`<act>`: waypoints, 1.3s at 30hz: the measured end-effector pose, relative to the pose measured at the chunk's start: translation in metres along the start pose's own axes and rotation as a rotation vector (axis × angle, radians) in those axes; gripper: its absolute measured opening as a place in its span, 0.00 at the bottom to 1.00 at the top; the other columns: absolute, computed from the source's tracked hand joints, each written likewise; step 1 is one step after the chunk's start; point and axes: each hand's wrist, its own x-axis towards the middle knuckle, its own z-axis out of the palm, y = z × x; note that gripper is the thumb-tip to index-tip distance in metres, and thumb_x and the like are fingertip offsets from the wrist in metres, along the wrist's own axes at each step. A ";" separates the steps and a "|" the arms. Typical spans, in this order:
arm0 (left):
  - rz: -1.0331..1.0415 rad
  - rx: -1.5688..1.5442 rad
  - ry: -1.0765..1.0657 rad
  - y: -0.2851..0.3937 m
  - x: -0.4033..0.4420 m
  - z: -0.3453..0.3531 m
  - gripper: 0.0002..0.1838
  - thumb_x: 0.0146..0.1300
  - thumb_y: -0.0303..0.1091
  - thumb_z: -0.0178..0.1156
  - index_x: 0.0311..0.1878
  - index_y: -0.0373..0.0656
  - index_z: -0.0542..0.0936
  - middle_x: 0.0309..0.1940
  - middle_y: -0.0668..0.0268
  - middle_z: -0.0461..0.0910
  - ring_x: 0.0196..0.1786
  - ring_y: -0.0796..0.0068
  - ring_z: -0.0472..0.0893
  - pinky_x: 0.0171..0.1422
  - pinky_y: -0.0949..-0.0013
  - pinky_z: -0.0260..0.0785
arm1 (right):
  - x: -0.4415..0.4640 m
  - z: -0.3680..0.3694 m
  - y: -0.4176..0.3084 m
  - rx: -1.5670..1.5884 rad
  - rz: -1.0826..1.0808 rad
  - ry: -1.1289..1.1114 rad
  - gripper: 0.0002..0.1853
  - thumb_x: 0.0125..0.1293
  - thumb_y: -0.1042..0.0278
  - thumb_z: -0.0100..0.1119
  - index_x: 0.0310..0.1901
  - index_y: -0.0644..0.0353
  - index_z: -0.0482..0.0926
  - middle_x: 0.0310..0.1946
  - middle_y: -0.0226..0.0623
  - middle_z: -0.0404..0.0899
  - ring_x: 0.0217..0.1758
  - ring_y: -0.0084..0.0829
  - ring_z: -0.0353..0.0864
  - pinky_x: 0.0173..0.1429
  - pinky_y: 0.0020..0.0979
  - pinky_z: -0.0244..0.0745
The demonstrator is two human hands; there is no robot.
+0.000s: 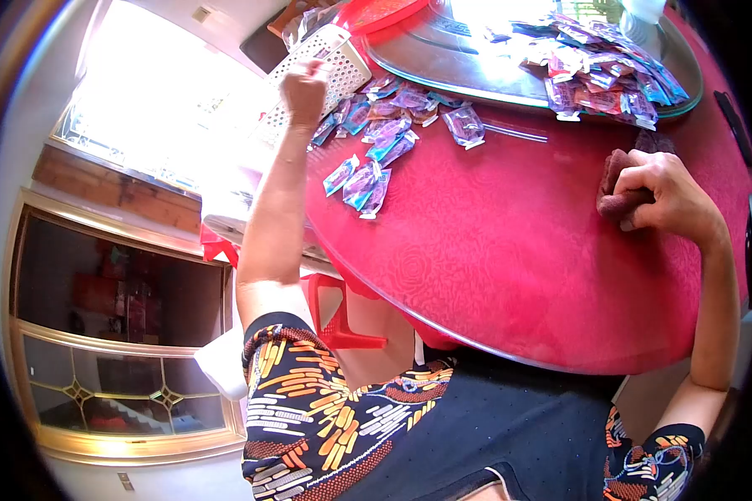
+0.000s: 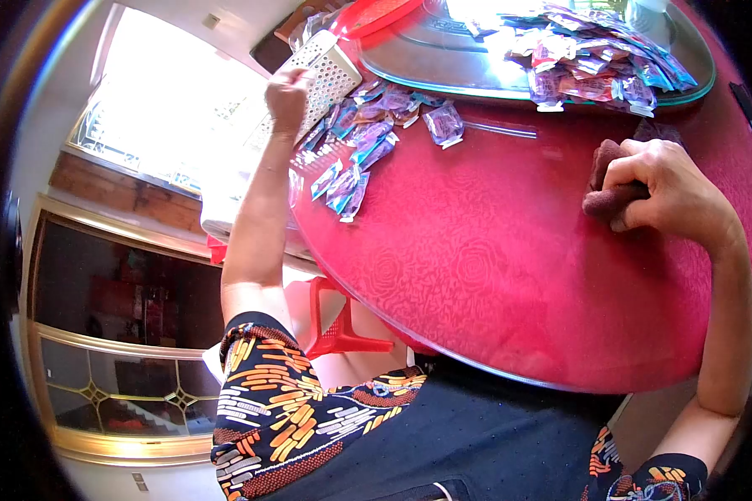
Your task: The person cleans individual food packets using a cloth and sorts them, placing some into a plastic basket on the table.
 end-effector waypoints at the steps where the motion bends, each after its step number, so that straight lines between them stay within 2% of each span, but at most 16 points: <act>1: 0.061 -0.080 -0.105 0.008 -0.007 0.013 0.10 0.63 0.37 0.72 0.39 0.41 0.92 0.34 0.56 0.90 0.37 0.60 0.89 0.47 0.61 0.80 | 0.000 -0.001 -0.001 -0.001 0.002 0.003 0.18 0.39 0.70 0.81 0.36 0.60 0.89 0.35 0.40 0.85 0.39 0.43 0.83 0.46 0.42 0.78; 4: 0.265 0.145 -0.276 0.054 -0.023 0.037 0.17 0.64 0.48 0.73 0.40 0.41 0.92 0.38 0.55 0.90 0.42 0.59 0.88 0.51 0.59 0.80 | 0.000 0.002 0.005 0.004 -0.036 0.021 0.18 0.39 0.70 0.81 0.36 0.59 0.90 0.35 0.40 0.85 0.39 0.43 0.84 0.46 0.42 0.78; 6: 0.039 0.271 -0.467 0.063 -0.026 0.058 0.37 0.60 0.65 0.71 0.61 0.42 0.87 0.56 0.50 0.87 0.58 0.52 0.85 0.64 0.55 0.76 | 0.000 -0.001 0.004 -0.006 -0.019 0.004 0.17 0.39 0.69 0.80 0.36 0.59 0.90 0.35 0.41 0.85 0.40 0.43 0.84 0.46 0.42 0.78; 8: -0.013 0.239 -0.497 0.059 -0.028 0.073 0.57 0.55 0.78 0.68 0.76 0.41 0.75 0.69 0.44 0.80 0.71 0.44 0.79 0.76 0.51 0.68 | -0.001 -0.004 0.000 -0.003 -0.004 -0.006 0.17 0.40 0.69 0.80 0.36 0.59 0.90 0.35 0.41 0.85 0.40 0.43 0.85 0.46 0.42 0.78; 12: -0.261 0.104 -0.508 0.047 -0.035 0.077 0.60 0.51 0.78 0.70 0.78 0.41 0.74 0.70 0.43 0.79 0.72 0.43 0.78 0.79 0.49 0.66 | -0.001 -0.004 -0.002 0.018 -0.001 -0.018 0.16 0.42 0.68 0.80 0.37 0.59 0.91 0.35 0.41 0.85 0.40 0.42 0.85 0.46 0.42 0.78; 15: -0.200 0.140 -0.680 0.055 -0.033 0.059 0.48 0.58 0.70 0.69 0.72 0.41 0.81 0.66 0.41 0.82 0.68 0.45 0.81 0.75 0.52 0.69 | -0.001 -0.005 -0.003 0.004 0.011 -0.015 0.16 0.42 0.68 0.80 0.37 0.59 0.91 0.35 0.41 0.85 0.39 0.42 0.85 0.46 0.42 0.78; 18: -0.072 0.051 -0.651 0.046 -0.039 0.053 0.39 0.62 0.63 0.69 0.64 0.39 0.87 0.61 0.42 0.84 0.64 0.47 0.83 0.72 0.53 0.73 | 0.000 -0.004 -0.005 -0.008 0.007 -0.026 0.16 0.43 0.68 0.80 0.37 0.59 0.91 0.35 0.41 0.86 0.39 0.41 0.85 0.47 0.43 0.79; 19: -0.023 -0.008 -0.574 0.049 -0.044 0.048 0.32 0.62 0.56 0.73 0.56 0.36 0.90 0.51 0.46 0.88 0.53 0.53 0.87 0.63 0.57 0.77 | -0.001 -0.006 -0.004 -0.014 0.007 -0.027 0.16 0.43 0.68 0.80 0.37 0.59 0.91 0.35 0.41 0.86 0.39 0.41 0.85 0.47 0.43 0.79; 21: -0.475 -0.259 -0.784 0.059 -0.044 0.032 0.27 0.57 0.55 0.78 0.50 0.42 0.93 0.52 0.49 0.88 0.54 0.54 0.87 0.59 0.51 0.78 | -0.003 -0.002 -0.003 -0.036 0.013 0.001 0.16 0.43 0.67 0.81 0.36 0.59 0.91 0.35 0.41 0.86 0.39 0.41 0.85 0.47 0.43 0.79; 25: -0.154 0.049 -0.533 0.068 -0.058 0.033 0.25 0.56 0.57 0.80 0.40 0.42 0.92 0.45 0.49 0.87 0.49 0.51 0.86 0.55 0.49 0.77 | 0.000 0.001 0.003 -0.058 0.000 0.009 0.15 0.43 0.66 0.81 0.35 0.59 0.91 0.35 0.41 0.86 0.39 0.40 0.86 0.48 0.42 0.78; 26: 0.009 0.123 -0.361 0.077 -0.066 0.035 0.22 0.60 0.54 0.77 0.37 0.40 0.93 0.43 0.51 0.89 0.46 0.58 0.87 0.52 0.54 0.77 | 0.001 0.000 0.002 -0.044 0.015 -0.009 0.15 0.43 0.66 0.81 0.35 0.59 0.91 0.35 0.41 0.86 0.40 0.40 0.86 0.48 0.42 0.78; 27: 0.114 0.113 -0.378 0.084 -0.064 0.033 0.20 0.62 0.50 0.76 0.41 0.40 0.93 0.46 0.51 0.89 0.55 0.55 0.86 0.60 0.54 0.76 | 0.002 -0.002 -0.001 -0.031 0.033 -0.027 0.15 0.43 0.65 0.81 0.35 0.58 0.91 0.35 0.41 0.86 0.40 0.40 0.86 0.48 0.42 0.78; 31: 0.038 -0.222 -0.585 0.082 -0.059 0.059 0.24 0.66 0.48 0.72 0.56 0.38 0.90 0.56 0.49 0.86 0.61 0.51 0.83 0.68 0.56 0.74 | 0.003 -0.004 0.002 -0.020 0.046 -0.050 0.15 0.44 0.65 0.81 0.35 0.58 0.90 0.35 0.41 0.86 0.41 0.41 0.86 0.49 0.43 0.78; 32: 0.001 -0.203 -0.615 0.077 -0.062 0.065 0.27 0.64 0.57 0.72 0.56 0.47 0.91 0.59 0.54 0.85 0.64 0.48 0.79 0.71 0.47 0.70 | 0.003 -0.003 0.002 -0.025 0.032 -0.032 0.15 0.44 0.65 0.81 0.35 0.58 0.90 0.35 0.41 0.86 0.41 0.41 0.86 0.49 0.43 0.79; 35: -0.021 -0.056 -0.703 0.098 -0.058 0.044 0.27 0.65 0.64 0.70 0.49 0.50 0.92 0.53 0.56 0.85 0.62 0.48 0.78 0.68 0.42 0.68 | 0.000 -0.002 0.001 -0.028 0.027 0.004 0.15 0.44 0.65 0.81 0.35 0.57 0.91 0.35 0.41 0.86 0.41 0.42 0.86 0.49 0.43 0.79; 39: 0.213 0.134 -0.501 0.115 -0.070 0.037 0.19 0.66 0.56 0.69 0.43 0.51 0.93 0.52 0.62 0.85 0.63 0.54 0.77 0.63 0.43 0.67 | 0.004 -0.002 0.002 -0.008 0.048 -0.033 0.16 0.43 0.63 0.80 0.36 0.57 0.91 0.35 0.41 0.86 0.42 0.43 0.86 0.51 0.43 0.79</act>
